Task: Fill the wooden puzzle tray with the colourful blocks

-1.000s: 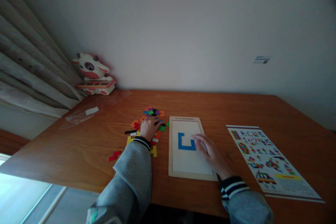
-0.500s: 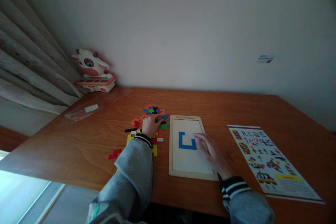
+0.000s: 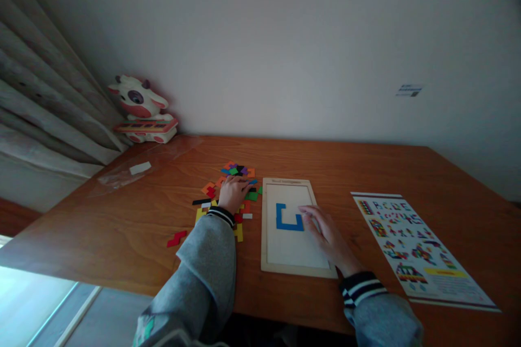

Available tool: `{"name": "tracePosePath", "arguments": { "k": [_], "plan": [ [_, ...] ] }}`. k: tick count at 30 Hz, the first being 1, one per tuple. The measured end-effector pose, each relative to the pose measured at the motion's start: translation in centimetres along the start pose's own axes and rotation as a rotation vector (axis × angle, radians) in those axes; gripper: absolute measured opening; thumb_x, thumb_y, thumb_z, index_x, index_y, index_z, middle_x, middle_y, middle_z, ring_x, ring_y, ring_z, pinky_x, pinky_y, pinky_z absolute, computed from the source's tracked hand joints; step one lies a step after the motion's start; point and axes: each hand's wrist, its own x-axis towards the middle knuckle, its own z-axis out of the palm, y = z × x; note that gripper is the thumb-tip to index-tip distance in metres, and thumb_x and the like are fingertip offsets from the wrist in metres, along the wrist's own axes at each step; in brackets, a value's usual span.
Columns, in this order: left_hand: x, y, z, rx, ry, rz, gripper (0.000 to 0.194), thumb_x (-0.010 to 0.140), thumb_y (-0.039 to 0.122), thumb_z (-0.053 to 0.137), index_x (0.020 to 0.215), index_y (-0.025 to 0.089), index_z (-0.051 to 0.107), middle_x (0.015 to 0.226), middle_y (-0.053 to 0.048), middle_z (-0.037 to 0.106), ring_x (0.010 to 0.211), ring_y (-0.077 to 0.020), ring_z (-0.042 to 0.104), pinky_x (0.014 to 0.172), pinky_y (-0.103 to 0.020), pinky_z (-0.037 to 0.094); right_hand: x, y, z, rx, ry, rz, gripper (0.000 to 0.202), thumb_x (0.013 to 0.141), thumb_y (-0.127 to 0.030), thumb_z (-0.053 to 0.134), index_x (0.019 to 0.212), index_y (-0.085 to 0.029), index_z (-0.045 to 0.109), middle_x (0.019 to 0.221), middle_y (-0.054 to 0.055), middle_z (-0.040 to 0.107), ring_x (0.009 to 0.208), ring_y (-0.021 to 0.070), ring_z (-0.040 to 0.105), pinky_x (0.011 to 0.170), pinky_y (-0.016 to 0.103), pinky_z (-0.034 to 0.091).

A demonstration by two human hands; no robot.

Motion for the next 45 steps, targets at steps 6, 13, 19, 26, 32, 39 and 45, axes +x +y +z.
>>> {"name": "tracePosePath", "arguments": {
  "k": [6,13,19,26,32,39,45],
  "plan": [
    [0.3,-0.5,0.0,-0.045,0.005,-0.072,0.009,0.087,0.03,0.072,0.086,0.025,0.079,0.093,-0.003,0.078,0.092,-0.0212,0.068,0.089,-0.032,0.051,0.1,0.2,0.0,-0.003,0.007,-0.014,0.033,0.1,-0.045,0.043,0.12,-0.026,0.062,0.121,0.008,0.068,0.114,0.0252,0.063,0.1,0.045,0.05],
    [0.0,0.2,-0.6,-0.159,0.036,-0.146,0.03,0.08,0.03,0.079,0.108,0.022,0.074,0.098,-0.004,0.076,0.087,-0.0203,0.071,0.078,-0.028,0.056,0.0,0.6,0.2,0.0,-0.005,-0.006,0.033,0.1,-0.045,0.042,0.121,-0.027,0.061,0.122,0.008,0.067,0.113,0.0255,0.063,0.1,0.045,0.049],
    [-0.2,1.1,-0.8,-0.267,0.014,-0.043,0.016,0.086,0.028,0.072,0.1,0.02,0.076,0.093,-0.003,0.074,0.078,-0.015,0.068,0.076,-0.025,0.056,0.0,0.2,0.1,-0.005,-0.01,-0.008,0.032,0.1,-0.045,0.043,0.12,-0.026,0.06,0.121,0.008,0.067,0.11,0.0246,0.064,0.098,0.045,0.049],
    [-1.7,5.1,-1.2,-0.356,0.085,0.345,0.022,0.094,0.037,0.063,0.097,0.022,0.079,0.086,-0.006,0.068,0.081,-0.0165,0.064,0.076,-0.029,0.055,0.3,-0.3,-0.1,0.022,0.078,-0.045,0.029,0.096,-0.046,0.051,0.111,-0.025,0.065,0.106,0.008,0.071,0.096,0.0238,0.067,0.091,0.041,0.054],
    [-2.9,8.1,-0.4,-0.359,0.012,0.583,0.023,0.099,0.029,0.056,0.107,0.022,0.076,0.088,-0.006,0.072,0.082,-0.0149,0.065,0.077,-0.027,0.055,0.3,-0.5,0.0,0.045,0.099,-0.033,0.028,0.092,-0.046,0.058,0.109,-0.026,0.068,0.096,0.005,0.074,0.086,0.0218,0.069,0.083,0.039,0.056],
    [-3.5,9.1,0.6,-0.439,0.014,0.612,0.021,0.095,0.03,0.061,0.106,0.018,0.075,0.095,-0.009,0.073,0.087,-0.0175,0.067,0.08,-0.03,0.057,0.3,-0.3,0.5,0.178,0.077,0.028,0.025,0.091,-0.044,0.061,0.104,-0.025,0.071,0.1,0.006,0.075,0.087,0.0221,0.07,0.082,0.037,0.056],
    [-3.4,9.0,0.7,-0.493,0.097,0.505,0.022,0.094,0.036,0.064,0.106,0.02,0.075,0.089,-0.007,0.073,0.083,-0.0163,0.069,0.077,-0.029,0.058,0.9,-0.7,0.6,0.306,0.036,0.114,0.031,0.088,-0.046,0.064,0.108,-0.022,0.071,0.103,0.008,0.075,0.092,0.0237,0.069,0.082,0.038,0.056]
  ]
}}
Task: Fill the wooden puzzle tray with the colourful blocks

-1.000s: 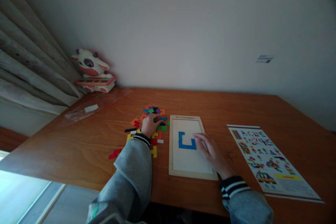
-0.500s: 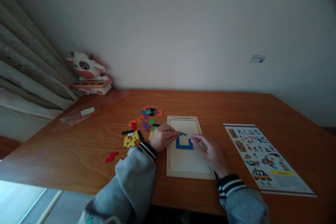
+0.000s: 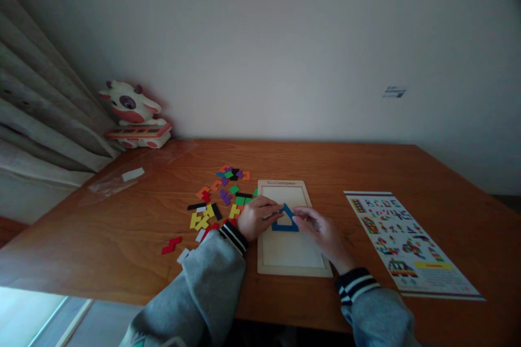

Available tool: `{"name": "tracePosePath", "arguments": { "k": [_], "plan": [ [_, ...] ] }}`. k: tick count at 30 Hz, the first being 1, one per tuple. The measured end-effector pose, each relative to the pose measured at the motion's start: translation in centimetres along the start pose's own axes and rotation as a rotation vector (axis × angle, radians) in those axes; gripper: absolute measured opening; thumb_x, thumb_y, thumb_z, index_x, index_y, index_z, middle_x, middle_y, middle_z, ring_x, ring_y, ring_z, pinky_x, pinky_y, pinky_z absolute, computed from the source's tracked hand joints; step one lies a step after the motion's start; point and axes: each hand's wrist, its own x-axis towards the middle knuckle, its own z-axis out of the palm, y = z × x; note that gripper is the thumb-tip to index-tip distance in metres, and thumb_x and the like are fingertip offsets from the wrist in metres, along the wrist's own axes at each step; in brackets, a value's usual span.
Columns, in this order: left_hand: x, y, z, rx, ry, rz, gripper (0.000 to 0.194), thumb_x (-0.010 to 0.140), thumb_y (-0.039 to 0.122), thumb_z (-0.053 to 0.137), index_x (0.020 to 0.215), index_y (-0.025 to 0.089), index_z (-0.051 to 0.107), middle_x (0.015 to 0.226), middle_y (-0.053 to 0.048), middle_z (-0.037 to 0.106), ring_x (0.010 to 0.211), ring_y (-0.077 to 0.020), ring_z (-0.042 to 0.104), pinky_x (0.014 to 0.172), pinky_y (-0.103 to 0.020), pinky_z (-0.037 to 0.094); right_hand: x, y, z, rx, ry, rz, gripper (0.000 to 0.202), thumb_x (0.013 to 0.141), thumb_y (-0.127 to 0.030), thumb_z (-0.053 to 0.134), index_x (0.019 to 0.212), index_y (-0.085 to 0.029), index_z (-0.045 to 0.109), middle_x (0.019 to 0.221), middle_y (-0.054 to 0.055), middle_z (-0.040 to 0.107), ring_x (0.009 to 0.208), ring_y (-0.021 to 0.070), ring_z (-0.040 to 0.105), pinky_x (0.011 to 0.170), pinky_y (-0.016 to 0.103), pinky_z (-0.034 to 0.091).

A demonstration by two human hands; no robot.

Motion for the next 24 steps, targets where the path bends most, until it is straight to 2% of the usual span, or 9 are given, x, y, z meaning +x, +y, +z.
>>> {"name": "tracePosePath", "arguments": {
  "k": [5,8,12,18,24],
  "plan": [
    [0.2,0.1,-0.4,-0.026,0.085,-0.085,0.022,0.092,0.035,0.068,0.107,0.02,0.074,0.095,-0.007,0.074,0.087,-0.0174,0.069,0.079,-0.029,0.059,2.2,-1.0,-0.6,0.025,-0.083,-0.013,0.032,0.088,-0.043,0.065,0.112,-0.023,0.071,0.108,0.008,0.074,0.092,0.0226,0.068,0.084,0.038,0.055],
    [0.3,0.1,-0.6,0.015,0.058,-0.148,0.022,0.094,0.033,0.065,0.11,0.02,0.072,0.097,-0.007,0.074,0.09,-0.0186,0.069,0.084,-0.032,0.059,3.6,-0.8,-1.4,0.044,-0.047,-0.005,0.033,0.087,-0.044,0.066,0.112,-0.023,0.071,0.107,0.007,0.074,0.09,0.022,0.068,0.083,0.037,0.055],
    [0.3,-0.2,-0.7,0.077,-0.007,-0.176,0.019,0.095,0.03,0.062,0.107,0.02,0.072,0.1,-0.007,0.073,0.091,-0.0195,0.067,0.087,-0.036,0.057,4.8,1.0,-1.8,0.07,0.018,0.029,0.036,0.088,-0.049,0.062,0.106,-0.02,0.071,0.101,0.009,0.075,0.091,0.0241,0.069,0.082,0.039,0.055],
    [0.1,-1.0,-0.7,0.074,-0.134,-0.138,0.019,0.095,0.029,0.061,0.107,0.019,0.071,0.104,-0.008,0.072,0.097,-0.0202,0.066,0.089,-0.036,0.055,4.5,2.8,-1.9,0.05,0.0,0.052,0.032,0.087,-0.049,0.064,0.1,-0.021,0.074,0.101,0.008,0.075,0.095,0.0259,0.068,0.085,0.041,0.054],
    [0.0,-1.2,-0.7,0.074,-0.159,-0.178,0.019,0.094,0.028,0.062,0.108,0.019,0.071,0.105,-0.009,0.072,0.097,-0.0207,0.065,0.09,-0.038,0.054,3.9,2.1,-1.9,-0.048,-0.011,0.043,0.037,0.087,-0.046,0.064,0.116,-0.023,0.069,0.097,0.006,0.075,0.08,0.0219,0.067,0.073,0.037,0.055]
  ]
}}
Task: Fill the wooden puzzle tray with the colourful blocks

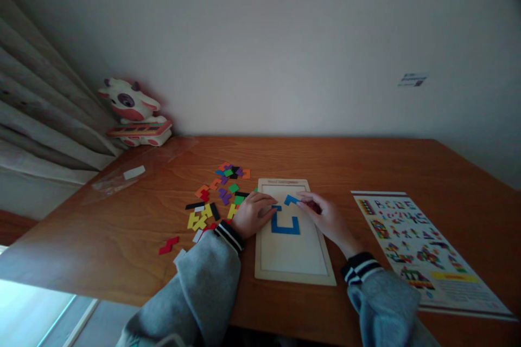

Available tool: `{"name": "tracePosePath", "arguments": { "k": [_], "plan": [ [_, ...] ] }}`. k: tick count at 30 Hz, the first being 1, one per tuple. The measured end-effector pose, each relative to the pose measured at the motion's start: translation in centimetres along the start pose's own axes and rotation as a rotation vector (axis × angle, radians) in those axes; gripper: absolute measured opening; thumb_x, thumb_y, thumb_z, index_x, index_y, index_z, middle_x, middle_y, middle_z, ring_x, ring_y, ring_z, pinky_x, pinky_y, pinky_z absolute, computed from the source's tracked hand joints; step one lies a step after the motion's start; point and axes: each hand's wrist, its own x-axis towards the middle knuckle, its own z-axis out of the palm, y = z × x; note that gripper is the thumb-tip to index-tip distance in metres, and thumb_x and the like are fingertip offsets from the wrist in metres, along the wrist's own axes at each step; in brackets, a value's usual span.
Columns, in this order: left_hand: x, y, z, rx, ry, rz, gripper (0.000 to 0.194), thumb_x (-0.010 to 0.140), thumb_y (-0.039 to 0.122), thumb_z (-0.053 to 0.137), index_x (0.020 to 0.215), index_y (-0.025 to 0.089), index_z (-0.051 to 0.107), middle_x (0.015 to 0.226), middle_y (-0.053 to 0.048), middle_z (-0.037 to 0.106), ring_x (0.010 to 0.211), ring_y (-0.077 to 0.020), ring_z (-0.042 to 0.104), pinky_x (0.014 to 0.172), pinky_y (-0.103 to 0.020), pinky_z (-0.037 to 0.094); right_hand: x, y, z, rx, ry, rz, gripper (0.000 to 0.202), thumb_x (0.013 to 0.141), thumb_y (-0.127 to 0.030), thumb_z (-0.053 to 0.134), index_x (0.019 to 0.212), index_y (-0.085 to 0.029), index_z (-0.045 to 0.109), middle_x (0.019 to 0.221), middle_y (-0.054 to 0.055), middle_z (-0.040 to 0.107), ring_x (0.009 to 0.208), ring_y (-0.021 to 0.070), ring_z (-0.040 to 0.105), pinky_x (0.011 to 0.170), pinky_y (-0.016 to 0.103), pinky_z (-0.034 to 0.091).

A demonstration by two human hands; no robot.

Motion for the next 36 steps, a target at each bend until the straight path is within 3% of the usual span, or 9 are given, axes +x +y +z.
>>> {"name": "tracePosePath", "arguments": {
  "k": [7,12,18,22,28,32,36],
  "plan": [
    [-0.1,0.0,0.0,-0.014,-0.07,0.01,0.021,0.095,0.029,0.06,0.113,0.021,0.069,0.109,-0.008,0.071,0.102,-0.0206,0.064,0.095,-0.038,0.053,0.0,-0.3,0.2,-0.001,0.037,-0.113,0.036,0.096,-0.042,0.05,0.123,-0.023,0.066,0.123,0.009,0.068,0.114,0.0239,0.062,0.098,0.039,0.049],
    [-0.1,-0.1,0.1,-0.01,-0.067,0.012,0.021,0.095,0.028,0.06,0.111,0.021,0.07,0.108,-0.008,0.071,0.1,-0.0204,0.065,0.095,-0.038,0.053,0.0,-0.1,0.2,0.035,0.052,-0.063,0.031,0.091,-0.044,0.059,0.11,-0.023,0.071,0.112,0.009,0.072,0.104,0.0255,0.067,0.095,0.042,0.052],
    [-0.1,0.0,0.0,-0.021,-0.086,0.014,0.021,0.094,0.026,0.06,0.113,0.022,0.069,0.109,-0.007,0.071,0.101,-0.0202,0.064,0.094,-0.037,0.053,-0.1,0.3,0.6,0.084,0.045,-0.026,0.029,0.087,-0.047,0.064,0.097,-0.021,0.067,0.094,0.008,0.074,0.085,0.0229,0.07,0.079,0.038,0.058],
    [0.0,0.1,0.0,-0.019,-0.082,0.026,0.021,0.094,0.026,0.06,0.112,0.02,0.069,0.108,-0.007,0.071,0.1,-0.0201,0.064,0.094,-0.037,0.053,-0.2,0.6,0.7,0.092,0.048,-0.026,0.034,0.087,-0.046,0.065,0.111,-0.023,0.063,0.098,0.007,0.073,0.087,0.0215,0.069,0.081,0.038,0.057],
    [-0.1,0.1,0.0,-0.034,-0.077,0.007,0.026,0.094,0.026,0.061,0.118,0.019,0.065,0.11,-0.008,0.071,0.104,-0.0215,0.064,0.095,-0.039,0.053,-0.2,0.3,0.5,0.09,0.07,-0.019,0.035,0.087,-0.046,0.064,0.113,-0.022,0.065,0.103,0.009,0.072,0.095,0.0245,0.068,0.086,0.041,0.054],
    [-0.1,0.3,-0.1,-0.046,-0.057,-0.009,0.037,0.094,0.026,0.062,0.13,0.02,0.057,0.11,-0.007,0.071,0.105,-0.0212,0.064,0.097,-0.039,0.053,-0.4,-0.6,0.4,0.124,0.027,-0.027,0.03,0.088,-0.047,0.063,0.104,-0.023,0.069,0.104,0.009,0.073,0.094,0.0238,0.068,0.087,0.04,0.055],
    [0.0,0.8,-0.2,-0.048,-0.06,0.0,0.037,0.094,0.032,0.063,0.129,0.021,0.059,0.109,-0.008,0.072,0.103,-0.0214,0.065,0.095,-0.038,0.054,-0.5,-1.6,0.4,0.151,-0.021,-0.04,0.027,0.086,-0.046,0.066,0.096,-0.021,0.07,0.094,0.007,0.072,0.087,0.0217,0.067,0.08,0.036,0.055]
  ]
}}
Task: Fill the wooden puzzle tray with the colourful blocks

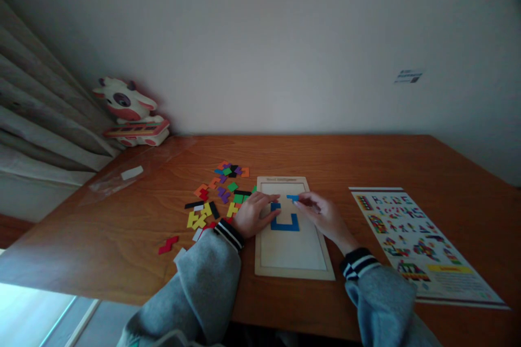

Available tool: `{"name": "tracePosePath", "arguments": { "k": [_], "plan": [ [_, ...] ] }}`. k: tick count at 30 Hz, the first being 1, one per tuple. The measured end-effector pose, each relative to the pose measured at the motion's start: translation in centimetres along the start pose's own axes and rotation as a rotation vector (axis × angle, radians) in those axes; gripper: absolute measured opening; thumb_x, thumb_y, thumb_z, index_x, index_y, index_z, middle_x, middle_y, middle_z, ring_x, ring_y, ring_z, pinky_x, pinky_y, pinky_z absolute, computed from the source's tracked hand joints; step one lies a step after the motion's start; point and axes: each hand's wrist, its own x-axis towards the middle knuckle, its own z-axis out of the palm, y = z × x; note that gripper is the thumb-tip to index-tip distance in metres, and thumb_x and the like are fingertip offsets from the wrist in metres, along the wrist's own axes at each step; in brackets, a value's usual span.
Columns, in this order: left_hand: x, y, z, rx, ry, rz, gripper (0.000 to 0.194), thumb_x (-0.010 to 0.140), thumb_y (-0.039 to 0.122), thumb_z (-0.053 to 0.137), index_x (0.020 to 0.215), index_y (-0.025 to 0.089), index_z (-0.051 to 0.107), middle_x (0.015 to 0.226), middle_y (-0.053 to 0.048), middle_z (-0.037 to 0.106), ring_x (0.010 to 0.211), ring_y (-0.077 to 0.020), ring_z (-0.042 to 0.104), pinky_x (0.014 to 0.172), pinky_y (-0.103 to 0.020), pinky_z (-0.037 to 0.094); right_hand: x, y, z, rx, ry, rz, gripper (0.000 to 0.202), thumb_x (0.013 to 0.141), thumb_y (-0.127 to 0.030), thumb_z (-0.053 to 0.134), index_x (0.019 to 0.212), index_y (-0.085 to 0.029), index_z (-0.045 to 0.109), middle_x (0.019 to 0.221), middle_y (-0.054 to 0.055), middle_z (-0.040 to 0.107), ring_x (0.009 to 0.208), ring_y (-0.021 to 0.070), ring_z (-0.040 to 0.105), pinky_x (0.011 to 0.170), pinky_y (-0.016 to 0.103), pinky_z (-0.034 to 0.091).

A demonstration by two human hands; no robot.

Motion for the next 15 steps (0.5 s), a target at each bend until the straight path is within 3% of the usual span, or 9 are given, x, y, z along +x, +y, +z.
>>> {"name": "tracePosePath", "arguments": {
  "k": [4,7,12,15],
  "plan": [
    [0.1,0.5,0.1,-0.028,0.012,0.01,0.038,0.094,0.033,0.064,0.129,0.02,0.059,0.109,-0.007,0.072,0.102,-0.0204,0.066,0.094,-0.036,0.055,-0.1,-0.4,0.2,-0.01,-0.052,-0.065,0.023,0.085,-0.045,0.067,0.092,-0.023,0.071,0.089,0.005,0.068,0.081,0.0189,0.062,0.075,0.033,0.053],
    [0.2,1.0,0.2,-0.1,0.038,-0.01,0.038,0.094,0.034,0.064,0.129,0.021,0.06,0.11,-0.007,0.073,0.102,-0.0189,0.068,0.093,-0.034,0.056,-0.2,-0.6,0.5,0.058,-0.091,-0.018,0.025,0.084,-0.047,0.067,0.093,-0.024,0.069,0.084,0.003,0.068,0.077,0.0179,0.063,0.072,0.031,0.054],
    [0.3,1.8,0.4,-0.2,0.069,-0.032,0.03,0.092,0.033,0.066,0.119,0.02,0.067,0.108,-0.008,0.075,0.097,-0.0188,0.071,0.09,-0.032,0.058,-0.3,-0.8,0.6,0.207,-0.137,0.029,0.031,0.082,-0.051,0.069,0.095,-0.023,0.07,0.098,0.007,0.073,0.093,0.022,0.069,0.085,0.037,0.056],
    [0.4,1.4,0.2,-0.138,0.087,-0.019,0.028,0.092,0.032,0.066,0.117,0.019,0.067,0.109,-0.009,0.074,0.1,-0.0198,0.069,0.091,-0.034,0.057,-0.2,-0.1,0.4,0.231,-0.07,0.061,0.034,0.085,-0.052,0.066,0.1,-0.022,0.072,0.103,0.008,0.074,0.099,0.0238,0.069,0.089,0.04,0.056]
  ]
}}
